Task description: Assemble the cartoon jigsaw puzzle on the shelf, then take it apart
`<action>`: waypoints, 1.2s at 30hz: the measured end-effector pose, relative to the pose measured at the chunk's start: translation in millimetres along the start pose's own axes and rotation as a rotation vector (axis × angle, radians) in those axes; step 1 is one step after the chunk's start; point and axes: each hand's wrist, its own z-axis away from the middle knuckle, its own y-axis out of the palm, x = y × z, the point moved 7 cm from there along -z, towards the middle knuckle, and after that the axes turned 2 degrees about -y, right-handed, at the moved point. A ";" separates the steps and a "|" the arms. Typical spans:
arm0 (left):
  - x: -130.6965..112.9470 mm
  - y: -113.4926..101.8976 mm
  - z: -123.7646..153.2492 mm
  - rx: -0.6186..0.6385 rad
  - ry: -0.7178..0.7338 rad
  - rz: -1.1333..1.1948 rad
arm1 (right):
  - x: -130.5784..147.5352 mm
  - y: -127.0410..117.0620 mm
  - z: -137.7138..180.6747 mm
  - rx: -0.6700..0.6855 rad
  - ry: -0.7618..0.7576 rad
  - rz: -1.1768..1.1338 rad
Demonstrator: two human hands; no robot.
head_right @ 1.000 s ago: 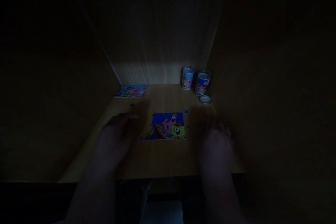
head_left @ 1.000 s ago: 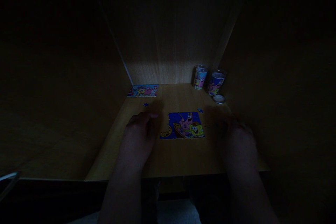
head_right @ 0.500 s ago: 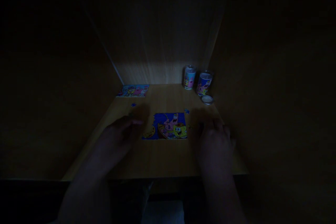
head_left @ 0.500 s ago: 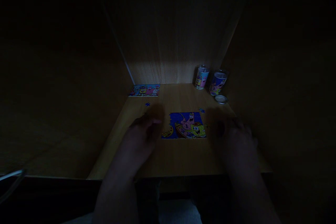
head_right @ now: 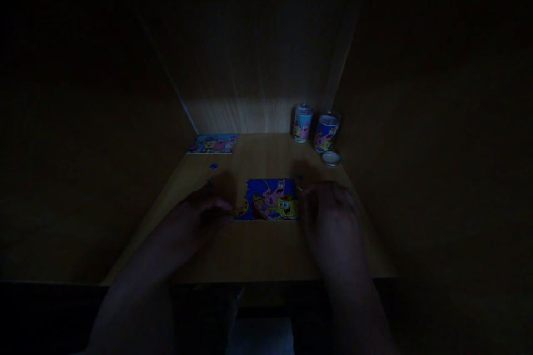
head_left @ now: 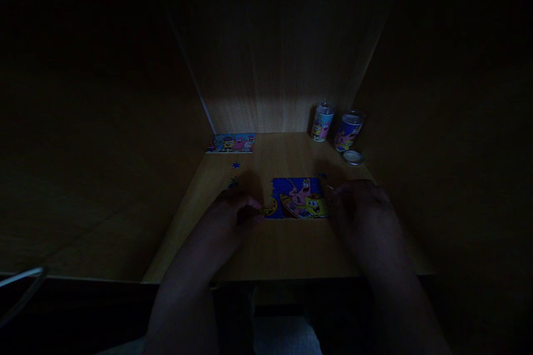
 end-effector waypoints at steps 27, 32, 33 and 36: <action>7.2 -10.3 -4.1 -0.139 -0.058 -0.054 | 91.3 29.3 20.9 0.267 -0.307 -0.465; -8.4 -13.6 -4.7 -0.251 0.111 -0.062 | 59.7 29.0 17.1 0.158 -0.045 -0.577; -13.3 -13.2 -3.9 -0.257 0.149 -0.055 | 54.5 31.3 17.1 0.165 0.009 -0.619; -28.6 -9.9 -0.2 -0.247 0.230 0.004 | 45.3 37.3 17.5 0.190 0.113 -0.733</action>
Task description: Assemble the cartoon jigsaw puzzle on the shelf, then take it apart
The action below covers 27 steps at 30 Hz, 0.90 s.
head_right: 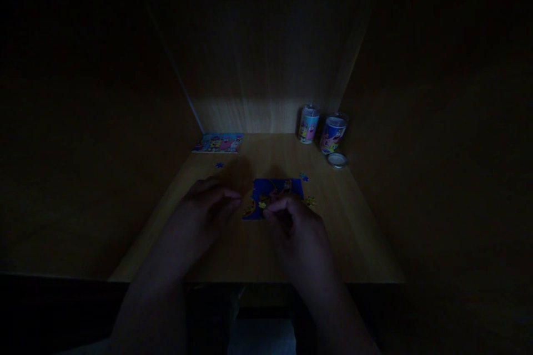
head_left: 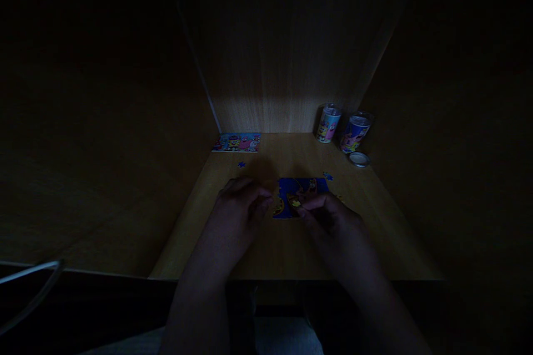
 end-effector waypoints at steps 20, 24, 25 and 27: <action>19.6 15.0 1.7 -0.066 -0.365 0.384 | 8.6 -3.5 -0.7 -0.151 -0.102 0.113; 33.2 4.2 2.8 -0.123 -0.445 0.291 | 22.7 10.4 -0.1 -0.051 -0.236 0.368; 32.4 4.4 2.4 -0.121 -0.440 0.285 | 23.8 14.3 -0.1 -0.017 -0.250 0.402; 28.2 5.7 1.1 -0.122 -0.413 0.280 | 24.4 19.5 -0.2 0.031 -0.257 0.444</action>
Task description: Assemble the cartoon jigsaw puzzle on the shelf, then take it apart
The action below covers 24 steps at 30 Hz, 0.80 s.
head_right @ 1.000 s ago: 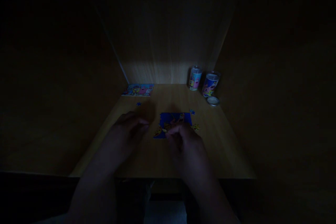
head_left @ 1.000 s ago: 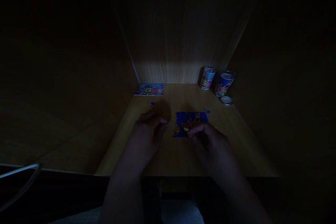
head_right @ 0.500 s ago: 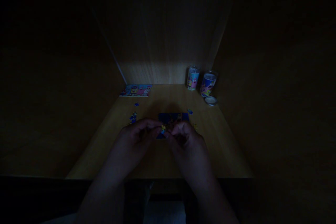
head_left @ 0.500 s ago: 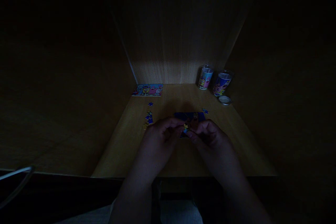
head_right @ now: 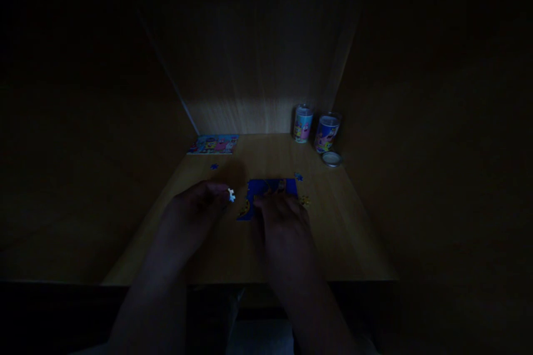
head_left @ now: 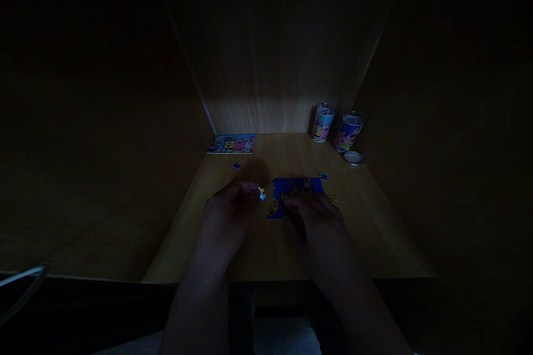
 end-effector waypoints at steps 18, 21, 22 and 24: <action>1.0 1.0 1.4 -0.002 -0.010 0.020 | 2.9 3.8 -1.4 0.078 0.016 0.053; 4.1 1.6 1.6 0.017 -0.019 0.044 | 2.8 4.2 -1.4 0.077 0.012 0.060; 4.4 1.4 1.8 0.016 -0.018 0.049 | 2.6 4.3 -1.3 0.073 0.010 0.062; 3.5 0.6 2.5 -0.001 -0.016 0.036 | 2.4 4.7 -1.0 0.064 0.004 0.065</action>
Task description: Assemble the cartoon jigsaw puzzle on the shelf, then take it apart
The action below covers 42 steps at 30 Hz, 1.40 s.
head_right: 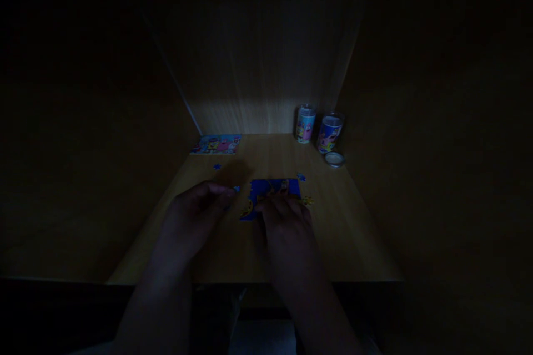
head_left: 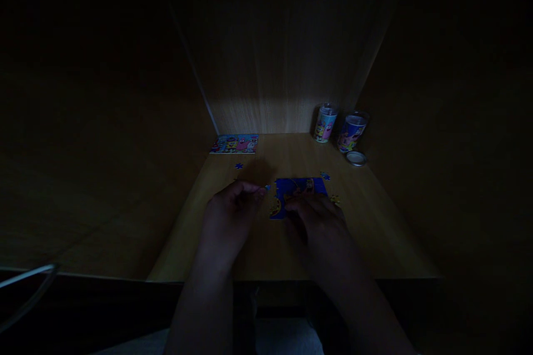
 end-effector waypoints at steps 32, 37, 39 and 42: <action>-26.0 30.8 5.7 0.068 0.370 -0.450 | 0.0 1.8 0.7 0.047 0.002 0.010; -26.9 36.0 6.3 0.150 0.393 -0.500 | 1.2 1.4 0.1 0.051 0.003 0.011; -25.7 34.4 5.6 0.139 0.374 -0.523 | 1.1 1.2 -0.1 0.047 0.004 0.017; -23.5 31.9 4.8 0.113 0.356 -0.520 | 0.7 2.0 0.0 0.054 0.003 0.020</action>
